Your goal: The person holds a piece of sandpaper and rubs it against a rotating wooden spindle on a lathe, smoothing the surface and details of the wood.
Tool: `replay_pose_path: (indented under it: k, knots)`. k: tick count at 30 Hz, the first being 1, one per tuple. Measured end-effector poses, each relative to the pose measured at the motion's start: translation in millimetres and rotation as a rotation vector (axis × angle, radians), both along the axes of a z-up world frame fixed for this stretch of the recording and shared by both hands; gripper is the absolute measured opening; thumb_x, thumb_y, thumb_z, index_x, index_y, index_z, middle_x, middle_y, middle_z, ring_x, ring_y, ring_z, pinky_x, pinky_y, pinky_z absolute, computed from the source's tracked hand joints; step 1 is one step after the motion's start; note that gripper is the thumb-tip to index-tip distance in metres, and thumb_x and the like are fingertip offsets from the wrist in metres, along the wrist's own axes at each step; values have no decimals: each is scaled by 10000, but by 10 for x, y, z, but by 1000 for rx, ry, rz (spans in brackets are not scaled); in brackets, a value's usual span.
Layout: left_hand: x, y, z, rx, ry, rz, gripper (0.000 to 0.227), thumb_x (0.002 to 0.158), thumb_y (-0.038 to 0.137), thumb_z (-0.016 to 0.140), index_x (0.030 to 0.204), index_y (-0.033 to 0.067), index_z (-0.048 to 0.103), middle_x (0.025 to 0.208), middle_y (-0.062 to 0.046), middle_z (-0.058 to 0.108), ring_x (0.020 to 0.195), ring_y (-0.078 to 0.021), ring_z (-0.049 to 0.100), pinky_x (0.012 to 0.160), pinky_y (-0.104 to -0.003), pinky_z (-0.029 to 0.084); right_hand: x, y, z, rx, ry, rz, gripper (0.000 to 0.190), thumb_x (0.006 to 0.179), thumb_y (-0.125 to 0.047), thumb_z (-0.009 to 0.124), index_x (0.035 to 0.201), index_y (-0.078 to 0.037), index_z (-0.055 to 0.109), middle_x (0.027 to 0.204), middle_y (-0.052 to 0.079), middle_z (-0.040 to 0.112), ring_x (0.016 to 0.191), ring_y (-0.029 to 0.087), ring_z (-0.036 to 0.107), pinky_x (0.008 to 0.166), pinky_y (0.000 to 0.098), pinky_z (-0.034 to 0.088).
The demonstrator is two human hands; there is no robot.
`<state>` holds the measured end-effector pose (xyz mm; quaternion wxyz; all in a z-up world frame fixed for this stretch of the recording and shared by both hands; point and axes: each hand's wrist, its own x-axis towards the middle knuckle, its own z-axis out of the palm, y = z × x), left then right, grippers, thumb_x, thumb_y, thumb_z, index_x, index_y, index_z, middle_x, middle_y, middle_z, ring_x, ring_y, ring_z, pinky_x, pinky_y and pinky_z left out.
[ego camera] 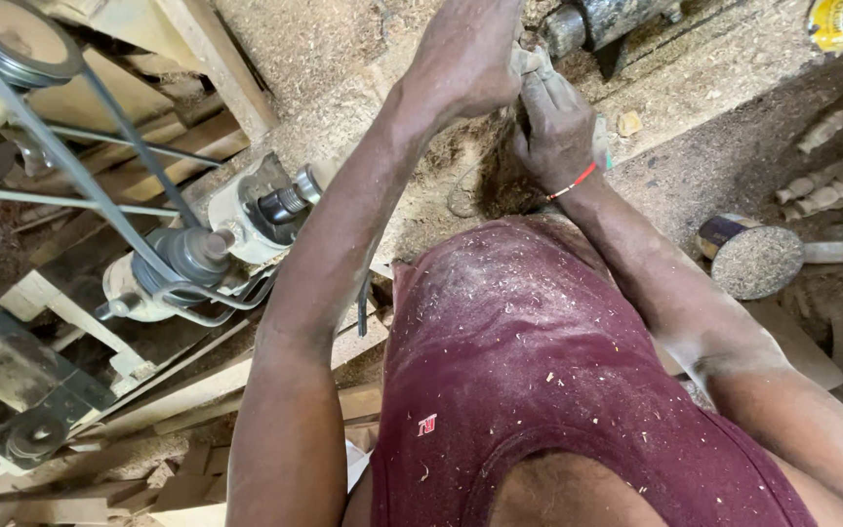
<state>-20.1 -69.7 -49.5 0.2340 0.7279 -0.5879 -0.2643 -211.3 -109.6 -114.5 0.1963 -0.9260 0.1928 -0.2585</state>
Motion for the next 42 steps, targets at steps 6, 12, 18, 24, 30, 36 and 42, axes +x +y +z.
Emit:
replay_pose_path:
  k: [6,12,18,24,30,36,42]
  knots:
    - [148,-28,68,66,105,5,599,798,124,811,1292,-23,506,791,-112,645,718,-269,663,667,-446,552,56,64,392,-23,59,99,429,797,19,693,1218,57,621,1017,186,630,892,328,639,708,433,535]
    - [216,4,45,103,141,7,614,797,153,824,1297,-20,512,787,-117,652,698,-256,672,648,-431,563,81,100,415,-26,61,140,444,777,27,695,1214,49,624,970,157,622,825,285,617,654,409,511]
    - [283,11,69,122,139,7,630,796,182,837,1301,-16,518,784,-123,658,677,-243,680,630,-416,575,79,102,341,-46,95,170,438,831,64,673,1266,48,634,977,136,652,792,219,614,640,358,529]
    - [314,104,62,133,142,12,647,795,211,851,1306,-13,523,781,-128,665,657,-230,689,611,-402,586,52,81,336,-68,126,196,447,830,75,656,1276,43,661,1004,140,685,804,213,645,656,330,572]
    - [316,94,68,122,152,16,665,794,240,864,1311,-10,529,777,-133,672,636,-217,698,592,-387,597,91,28,559,-45,110,225,450,799,52,654,1248,30,683,1013,162,704,802,259,680,672,370,584]
    - [319,104,67,92,168,16,684,793,270,877,1316,-7,534,774,-139,678,615,-204,707,574,-373,609,154,44,687,33,83,205,385,849,50,664,1229,5,703,1162,201,732,820,296,719,685,394,593]
    - [314,145,43,73,181,19,703,792,299,890,1321,-4,540,770,-144,685,595,-191,715,555,-358,620,161,75,691,97,61,185,277,937,47,645,1197,-14,715,1198,200,743,819,288,743,671,371,605]
